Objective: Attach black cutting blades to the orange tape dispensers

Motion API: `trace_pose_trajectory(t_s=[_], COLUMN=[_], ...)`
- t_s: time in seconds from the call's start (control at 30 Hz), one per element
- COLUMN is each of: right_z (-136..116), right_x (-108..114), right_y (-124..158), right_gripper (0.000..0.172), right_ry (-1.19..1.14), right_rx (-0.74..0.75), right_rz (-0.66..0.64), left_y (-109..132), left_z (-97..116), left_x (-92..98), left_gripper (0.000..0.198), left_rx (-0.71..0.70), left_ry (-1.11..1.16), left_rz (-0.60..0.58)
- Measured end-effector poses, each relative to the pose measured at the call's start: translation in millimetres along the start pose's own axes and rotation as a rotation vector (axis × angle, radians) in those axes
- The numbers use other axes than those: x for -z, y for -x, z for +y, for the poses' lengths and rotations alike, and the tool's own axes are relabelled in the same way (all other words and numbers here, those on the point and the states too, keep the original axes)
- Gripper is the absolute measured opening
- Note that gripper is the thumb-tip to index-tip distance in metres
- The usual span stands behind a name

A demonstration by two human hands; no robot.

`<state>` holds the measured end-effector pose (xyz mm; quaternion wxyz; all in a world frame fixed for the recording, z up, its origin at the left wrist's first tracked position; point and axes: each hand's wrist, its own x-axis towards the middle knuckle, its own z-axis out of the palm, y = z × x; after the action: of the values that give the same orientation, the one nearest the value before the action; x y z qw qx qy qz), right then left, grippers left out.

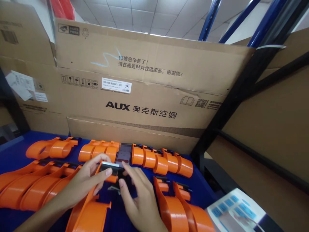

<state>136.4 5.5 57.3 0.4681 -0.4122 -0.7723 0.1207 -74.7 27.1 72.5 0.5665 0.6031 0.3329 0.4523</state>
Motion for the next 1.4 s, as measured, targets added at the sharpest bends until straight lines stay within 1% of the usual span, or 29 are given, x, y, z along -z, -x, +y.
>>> trace_pose_trajectory(t_s=[0.07, 0.13, 0.17, 0.23, 0.3, 0.4, 0.47, 0.53, 0.67, 0.73, 0.8, 0.87, 1.0, 1.1, 1.23, 1.4], right_z=[-4.7, -5.2, -4.2, -1.2, 1.5, 3.7, 4.0, 3.6, 3.1, 5.0, 8.4, 12.3, 16.8, 17.1, 18.4, 21.1], right_x=[1.1, 1.4, 1.4, 1.0, 0.5, -0.2, -0.7, -0.7, 1.2, 1.8, 1.1, -1.2, -7.2, -11.1, -14.6, -15.6], right_y=[0.1, 0.0, 0.1, 0.4, 0.9, 2.2, 3.3, 3.8, 1.3, -1.1, -2.7, -2.7, -1.0, -1.7, -4.2, -3.0], right_gripper=[0.048, 0.047, 0.046, 0.044, 0.041, 0.036, 0.034, 0.033, 0.025, 0.023, 0.023, 0.023, 0.023, 0.022, 0.020, 0.023], right_ry=[-0.039, -0.055, -0.055, -0.044, -0.026, 0.013, 0.037, 0.053, 0.122, 0.188, 0.244, 0.280, 0.363, 0.409, 0.407, 0.318], right_rx=[0.077, 0.117, 0.125, 0.126, 0.113, 0.084, 0.068, 0.047, -0.048, -0.100, -0.127, -0.142, -0.153, -0.124, -0.097, -0.133], right_rz=[-0.066, -0.099, -0.091, -0.046, 0.014, 0.101, 0.144, 0.178, 0.251, 0.252, 0.203, 0.119, -0.076, -0.174, -0.246, -0.247], left_y=[-0.1, 0.2, 0.5, 1.3, 2.1, 2.4, 1.7, 0.2, -5.3, -8.7, -10.6, -9.8, -3.0, 0.4, 0.0, -2.3], left_z=[-2.9, -3.7, -3.3, -1.1, 1.9, 5.3, 6.2, 5.7, 2.0, 0.8, 1.1, 3.0, 8.6, 11.0, 10.6, 4.3], left_x=[-1.8, -3.5, -4.2, -4.7, -4.5, -4.4, -5.2, -5.3, 2.3, 8.6, 12.6, 12.1, 3.3, -0.5, -1.1, -1.0], left_gripper=[0.028, 0.027, 0.026, 0.026, 0.031, 0.042, 0.037, 0.036, 0.051, 0.060, 0.068, 0.071, 0.068, 0.068, 0.064, 0.058], left_rx=[0.020, 0.032, 0.029, 0.027, 0.046, 0.083, 0.082, 0.074, 0.073, 0.086, 0.090, 0.079, 0.063, 0.065, 0.073, 0.081], left_ry=[0.045, 0.082, 0.106, 0.173, 0.260, 0.332, 0.314, 0.272, 0.203, 0.210, 0.226, 0.227, 0.204, 0.178, 0.137, 0.078], left_rz=[-0.025, -0.054, -0.072, -0.121, -0.176, -0.195, -0.164, -0.092, 0.116, 0.151, 0.153, 0.164, 0.236, 0.250, 0.234, 0.170])
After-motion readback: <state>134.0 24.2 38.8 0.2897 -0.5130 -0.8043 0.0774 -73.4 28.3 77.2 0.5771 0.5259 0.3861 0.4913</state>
